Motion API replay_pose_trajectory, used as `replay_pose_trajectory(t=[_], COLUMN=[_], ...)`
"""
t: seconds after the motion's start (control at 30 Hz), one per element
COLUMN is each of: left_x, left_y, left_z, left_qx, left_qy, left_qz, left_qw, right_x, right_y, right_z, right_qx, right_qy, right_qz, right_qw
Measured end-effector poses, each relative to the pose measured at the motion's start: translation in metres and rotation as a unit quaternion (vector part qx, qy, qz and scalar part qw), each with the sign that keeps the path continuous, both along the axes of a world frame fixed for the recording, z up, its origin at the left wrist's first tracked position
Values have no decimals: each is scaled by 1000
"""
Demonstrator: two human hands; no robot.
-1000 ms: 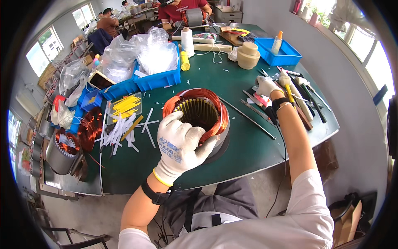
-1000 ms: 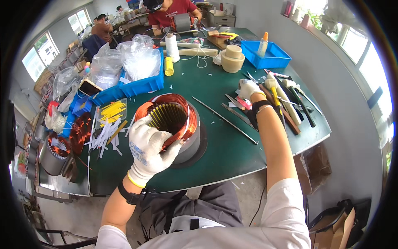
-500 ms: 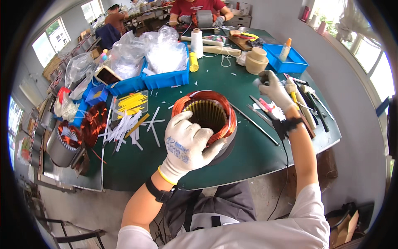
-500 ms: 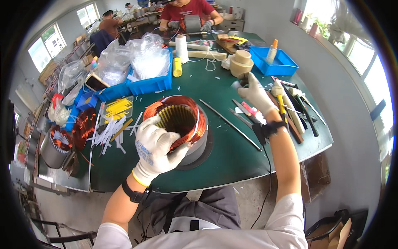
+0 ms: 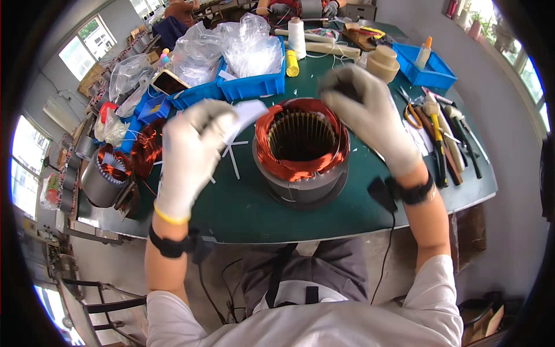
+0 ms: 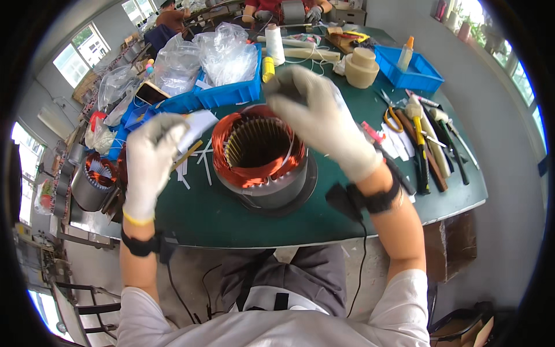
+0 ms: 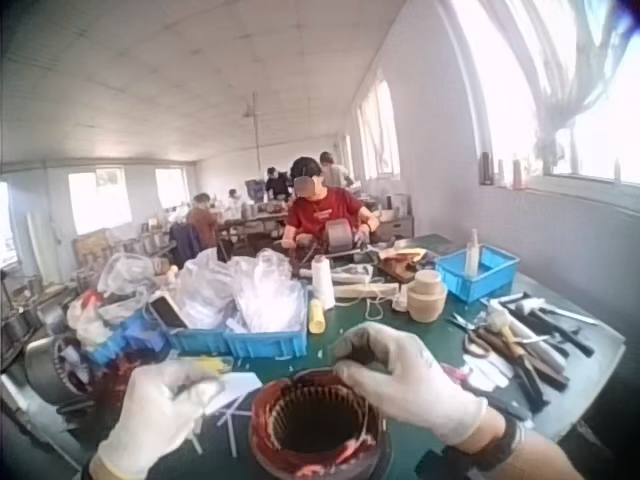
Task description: Assembling a motor stator by inserting insulation strips and manipulating copper windings on a workbench.
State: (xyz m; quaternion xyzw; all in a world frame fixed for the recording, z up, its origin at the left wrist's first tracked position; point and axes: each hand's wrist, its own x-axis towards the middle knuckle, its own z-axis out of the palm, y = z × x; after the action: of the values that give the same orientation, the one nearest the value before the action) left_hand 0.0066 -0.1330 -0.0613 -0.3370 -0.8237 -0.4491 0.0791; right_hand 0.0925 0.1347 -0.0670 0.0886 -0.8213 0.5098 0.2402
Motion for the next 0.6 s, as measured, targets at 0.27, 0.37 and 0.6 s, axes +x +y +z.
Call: replay_pose_trajectory(t=[0.27, 0.37, 0.6], left_x=[-52, -54, -45], left_y=[1, 13, 28], left_z=[-2, 0, -16], left_qx=[-119, -90, -43], left_qy=[-200, -251, -218], left_qz=[-100, -108, -84], left_qw=[968, 958, 971], right_x=[-50, -45, -30], right_y=[16, 12, -1], right_z=[-46, -52, -53], right_qx=[-152, -195, -213], right_qy=[-134, -129, -90], right_qz=[228, 206, 117], right_qw=[952, 950, 966])
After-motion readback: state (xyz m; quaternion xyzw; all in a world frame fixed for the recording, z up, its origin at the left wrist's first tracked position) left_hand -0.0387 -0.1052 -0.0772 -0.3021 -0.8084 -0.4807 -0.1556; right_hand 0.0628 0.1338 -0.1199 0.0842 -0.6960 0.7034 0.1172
